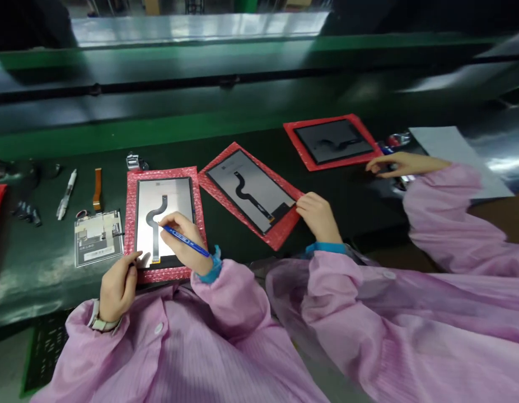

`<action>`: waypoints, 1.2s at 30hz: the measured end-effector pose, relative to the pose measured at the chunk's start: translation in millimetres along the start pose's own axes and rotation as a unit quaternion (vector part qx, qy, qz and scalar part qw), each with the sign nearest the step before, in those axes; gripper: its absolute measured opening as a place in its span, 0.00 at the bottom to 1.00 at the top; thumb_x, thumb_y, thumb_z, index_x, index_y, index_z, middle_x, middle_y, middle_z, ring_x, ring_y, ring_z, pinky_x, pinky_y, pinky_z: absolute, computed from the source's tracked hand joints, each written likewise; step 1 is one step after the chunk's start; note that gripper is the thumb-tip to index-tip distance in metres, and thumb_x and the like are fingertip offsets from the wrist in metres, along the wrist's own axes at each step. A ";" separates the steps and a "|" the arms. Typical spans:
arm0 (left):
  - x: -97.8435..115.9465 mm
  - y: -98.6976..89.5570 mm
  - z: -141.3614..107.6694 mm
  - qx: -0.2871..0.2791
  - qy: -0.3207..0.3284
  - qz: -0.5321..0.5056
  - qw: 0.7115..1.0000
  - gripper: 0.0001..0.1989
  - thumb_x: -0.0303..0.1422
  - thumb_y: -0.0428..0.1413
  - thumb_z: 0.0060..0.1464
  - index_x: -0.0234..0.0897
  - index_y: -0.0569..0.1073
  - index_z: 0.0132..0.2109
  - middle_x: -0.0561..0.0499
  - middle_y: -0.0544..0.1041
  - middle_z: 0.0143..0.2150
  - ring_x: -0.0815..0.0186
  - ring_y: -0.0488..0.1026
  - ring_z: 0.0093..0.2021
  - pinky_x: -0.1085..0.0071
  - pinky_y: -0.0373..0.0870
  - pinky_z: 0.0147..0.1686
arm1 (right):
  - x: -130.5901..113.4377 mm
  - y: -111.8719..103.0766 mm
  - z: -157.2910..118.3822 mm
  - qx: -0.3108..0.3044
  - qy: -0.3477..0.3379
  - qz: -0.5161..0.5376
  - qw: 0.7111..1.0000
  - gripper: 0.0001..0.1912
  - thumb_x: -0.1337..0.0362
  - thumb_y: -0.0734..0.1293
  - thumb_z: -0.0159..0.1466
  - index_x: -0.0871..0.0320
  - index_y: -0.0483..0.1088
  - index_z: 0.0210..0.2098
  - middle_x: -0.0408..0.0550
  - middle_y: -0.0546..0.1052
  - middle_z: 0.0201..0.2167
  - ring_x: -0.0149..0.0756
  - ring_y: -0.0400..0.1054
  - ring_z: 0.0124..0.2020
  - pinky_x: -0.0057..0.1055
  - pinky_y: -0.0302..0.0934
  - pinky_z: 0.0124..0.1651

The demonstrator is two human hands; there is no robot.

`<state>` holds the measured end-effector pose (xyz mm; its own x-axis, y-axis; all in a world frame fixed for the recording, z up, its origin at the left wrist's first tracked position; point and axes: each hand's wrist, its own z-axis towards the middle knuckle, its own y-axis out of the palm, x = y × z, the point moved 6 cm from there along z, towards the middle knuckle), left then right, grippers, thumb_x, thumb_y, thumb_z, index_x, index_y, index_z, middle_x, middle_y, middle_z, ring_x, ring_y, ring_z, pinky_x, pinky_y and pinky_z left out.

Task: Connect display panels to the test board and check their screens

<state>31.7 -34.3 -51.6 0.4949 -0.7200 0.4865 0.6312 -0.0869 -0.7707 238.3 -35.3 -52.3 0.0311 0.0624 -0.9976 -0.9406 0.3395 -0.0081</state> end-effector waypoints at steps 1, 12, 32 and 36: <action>0.7 -0.1 0.4 0.004 -0.006 0.003 1.000 0.15 0.25 0.45 0.68 0.32 0.71 0.56 0.46 0.79 0.43 0.66 0.78 0.41 0.72 0.72 0.43 | 5.2 14.1 -4.9 -0.025 0.009 0.011 1.000 0.11 0.57 0.67 0.69 0.60 0.71 0.42 0.44 0.74 0.34 0.27 0.69 0.32 0.26 0.67 0.36; 1.8 2.2 -6.1 0.046 -0.003 0.008 0.999 0.13 0.27 0.46 0.70 0.34 0.70 0.57 0.45 0.80 0.43 0.64 0.78 0.41 0.71 0.75 0.42 | 48.5 26.9 -34.2 -0.005 0.068 -0.112 0.991 0.15 0.54 0.65 0.72 0.61 0.71 0.44 0.46 0.75 0.38 0.29 0.69 0.36 0.30 0.69 0.42; -2.8 2.5 -11.0 0.014 -0.035 -0.032 0.999 0.18 0.39 0.48 0.72 0.36 0.80 0.45 0.46 0.83 0.37 0.64 0.81 0.39 0.72 0.76 0.42 | 24.9 19.7 -31.9 -0.066 0.063 -0.031 0.995 0.12 0.55 0.62 0.73 0.50 0.73 0.36 0.49 0.74 0.31 0.33 0.70 0.35 0.27 0.66 0.34; -2.7 6.4 -8.4 -0.023 -0.024 -0.035 0.999 0.19 0.40 0.47 0.72 0.37 0.80 0.43 0.45 0.81 0.35 0.64 0.78 0.35 0.71 0.74 0.37 | 22.7 21.6 -35.2 -0.075 0.072 0.017 0.994 0.14 0.55 0.66 0.69 0.53 0.67 0.28 0.46 0.69 0.23 0.33 0.66 0.27 0.29 0.60 0.28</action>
<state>29.4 -38.7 -61.3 0.4788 -0.6775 0.5584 0.6379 -0.1686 -0.7515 206.8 -59.6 -77.6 -0.0397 -0.0674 -0.9969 -0.9804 0.1953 0.0258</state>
